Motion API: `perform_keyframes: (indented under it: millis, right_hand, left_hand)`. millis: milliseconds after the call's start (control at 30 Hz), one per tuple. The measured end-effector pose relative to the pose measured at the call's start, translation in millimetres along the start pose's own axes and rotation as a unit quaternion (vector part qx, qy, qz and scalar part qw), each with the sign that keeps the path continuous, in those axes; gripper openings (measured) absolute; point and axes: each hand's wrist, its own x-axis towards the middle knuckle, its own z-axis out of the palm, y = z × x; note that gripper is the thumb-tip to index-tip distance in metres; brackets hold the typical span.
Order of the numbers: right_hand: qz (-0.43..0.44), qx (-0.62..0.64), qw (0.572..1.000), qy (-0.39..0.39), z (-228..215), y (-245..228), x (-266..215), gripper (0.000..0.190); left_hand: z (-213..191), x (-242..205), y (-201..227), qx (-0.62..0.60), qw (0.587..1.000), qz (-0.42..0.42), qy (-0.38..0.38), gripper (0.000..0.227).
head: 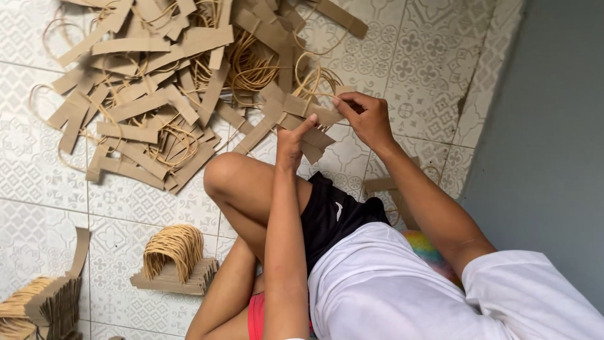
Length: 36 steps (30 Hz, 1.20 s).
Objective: The person is assembling handles for paper bags by inserting twisted paper loops into pre-cut cardboard strips while sitting on the floor.
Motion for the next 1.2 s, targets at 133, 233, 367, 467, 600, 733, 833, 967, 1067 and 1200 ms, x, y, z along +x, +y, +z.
perform_keyframes:
  millis: [133, 233, 367, 467, 600, 733, 833, 967, 1067, 1200]
  right_hand:
    - [-0.103, -0.097, 0.987, -0.074, 3, -15, 0, 0.028]
    - [-0.234, -0.223, 0.944, -0.062, 5, -31, -4, 0.019]
    - [-0.084, -0.071, 0.989, -0.1, 12, -18, -9, 0.027]
    - [0.051, 0.003, 0.993, -0.102, 20, -7, -8, 0.025]
    - [0.158, 0.112, 0.975, -0.108, 31, -5, -3, 0.019]
    - [0.132, 0.037, 0.982, -0.132, 30, -16, -6, 0.021]
    - [0.0, -0.082, 0.993, -0.086, 33, -30, 1, 0.025]
    - [-0.165, -0.149, 0.974, -0.03, 34, -37, 19, 0.031]
    - [-0.229, -0.187, 0.955, -0.019, 35, -43, 30, 0.044]
    - [-0.284, -0.253, 0.925, -0.007, 33, -54, 37, 0.065]
  left_hand:
    - [8, -3, 24, -0.05, 0.996, 0.049, 0.056, 0.062]
    - [14, -6, 35, -0.106, 0.989, 0.067, 0.084, 0.062]
    - [13, -7, 27, -0.117, 0.988, 0.064, 0.079, 0.064]
    - [15, -8, 27, -0.106, 0.99, 0.062, 0.074, 0.066]
    - [9, -2, 14, -0.097, 0.993, 0.053, 0.047, 0.068]
    - [20, -11, 30, -0.109, 0.992, 0.035, 0.054, 0.067]
    - [12, -4, 20, -0.134, 0.989, 0.032, 0.053, 0.062]
    - [-4, 8, 1, -0.165, 0.985, 0.012, 0.039, 0.055]
    - [-17, 19, -22, -0.151, 0.987, 0.009, 0.054, 0.063]
    - [-13, 21, -25, -0.142, 0.988, 0.015, 0.061, 0.067]
